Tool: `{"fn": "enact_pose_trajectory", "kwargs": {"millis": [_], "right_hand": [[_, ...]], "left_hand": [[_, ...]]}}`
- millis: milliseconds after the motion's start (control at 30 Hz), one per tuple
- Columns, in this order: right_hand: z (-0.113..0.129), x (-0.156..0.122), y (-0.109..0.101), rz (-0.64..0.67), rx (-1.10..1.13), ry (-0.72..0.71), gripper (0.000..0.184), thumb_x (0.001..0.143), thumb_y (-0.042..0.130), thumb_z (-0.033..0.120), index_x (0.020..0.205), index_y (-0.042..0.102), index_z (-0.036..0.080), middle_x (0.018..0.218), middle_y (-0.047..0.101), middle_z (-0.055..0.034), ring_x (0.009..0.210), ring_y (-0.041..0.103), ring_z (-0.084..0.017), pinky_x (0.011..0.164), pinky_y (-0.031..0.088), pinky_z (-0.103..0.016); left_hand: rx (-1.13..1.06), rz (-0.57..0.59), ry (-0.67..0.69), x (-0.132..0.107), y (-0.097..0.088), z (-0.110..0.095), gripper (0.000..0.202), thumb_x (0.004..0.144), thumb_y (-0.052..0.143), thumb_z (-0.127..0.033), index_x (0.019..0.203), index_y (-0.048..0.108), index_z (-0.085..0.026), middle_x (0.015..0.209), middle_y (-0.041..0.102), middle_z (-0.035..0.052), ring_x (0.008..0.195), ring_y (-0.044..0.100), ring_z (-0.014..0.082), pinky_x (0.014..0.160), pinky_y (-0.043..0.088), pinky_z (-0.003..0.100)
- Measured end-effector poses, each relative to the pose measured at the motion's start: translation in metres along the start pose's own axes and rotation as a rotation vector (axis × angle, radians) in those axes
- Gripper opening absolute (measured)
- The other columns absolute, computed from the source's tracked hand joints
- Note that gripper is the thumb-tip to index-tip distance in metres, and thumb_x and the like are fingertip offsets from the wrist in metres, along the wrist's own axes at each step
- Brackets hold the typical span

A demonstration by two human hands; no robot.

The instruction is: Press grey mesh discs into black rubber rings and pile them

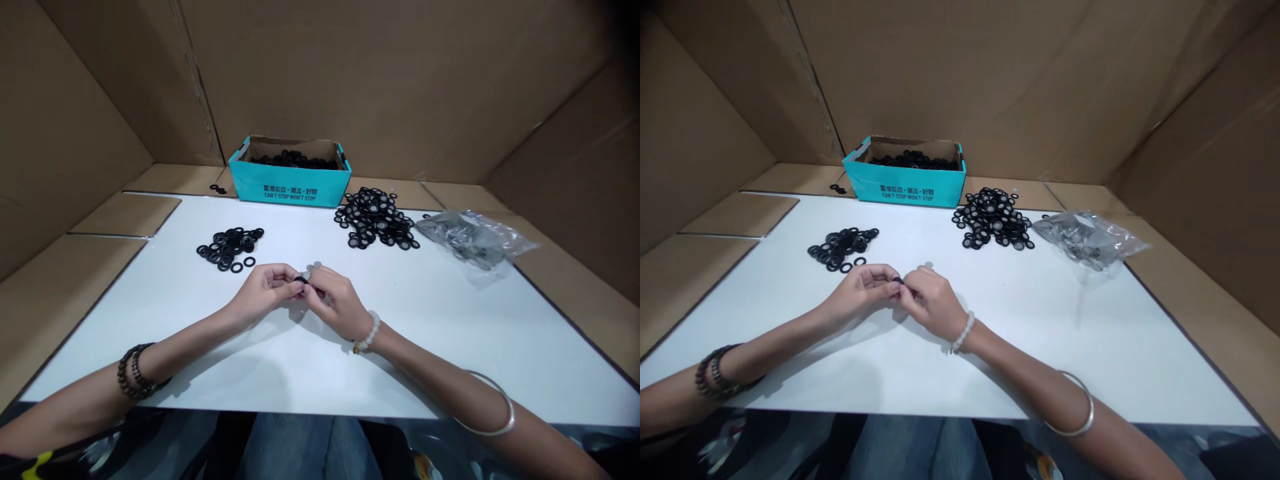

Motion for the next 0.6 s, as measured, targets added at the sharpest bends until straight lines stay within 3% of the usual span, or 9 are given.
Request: {"fn": "enact_pose_trajectory", "kwargs": {"millis": [200, 433, 600], "right_hand": [[0.001, 0.001, 0.001, -0.026, 0.033, 0.061, 0.027, 0.088, 0.040, 0.019, 0.061, 0.038, 0.021, 0.057, 0.035, 0.0031, 0.055, 0.036, -0.013, 0.058, 0.031, -0.028], [-0.010, 0.000, -0.003, 0.133, 0.516, 0.356, 0.036, 0.093, 0.036, 0.043, 0.067, 0.041, 0.020, 0.063, 0.040, 0.0025, 0.059, 0.037, -0.011, 0.056, 0.032, -0.025], [-0.016, -0.004, 0.001, 0.153, 0.676, 0.426, 0.040, 0.092, 0.037, 0.050, 0.068, 0.044, 0.019, 0.065, 0.038, 0.0024, 0.058, 0.034, -0.011, 0.052, 0.029, -0.024]], "left_hand": [[0.035, -0.053, 0.049, -0.001, -0.002, -0.003, 0.016, 0.065, 0.073, -0.025, 0.067, 0.064, -0.012, 0.065, 0.063, 0.0012, 0.062, 0.058, 0.0113, 0.062, 0.047, 0.023], [0.002, 0.010, -0.052, -0.003, -0.005, -0.006, 0.026, 0.068, 0.073, -0.038, 0.076, 0.069, -0.013, 0.068, 0.070, 0.0048, 0.062, 0.062, 0.0133, 0.062, 0.049, 0.024], [0.013, 0.042, -0.043, -0.002, -0.006, -0.005, 0.026, 0.070, 0.073, -0.038, 0.080, 0.072, -0.014, 0.072, 0.072, 0.0058, 0.065, 0.063, 0.0129, 0.064, 0.050, 0.023]]}}
Point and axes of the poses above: each hand's wrist, its own x-axis towards the middle knuckle, its own y-axis out of the palm, z = x × y, the point moved 2 cm from there along x, towards the middle knuckle
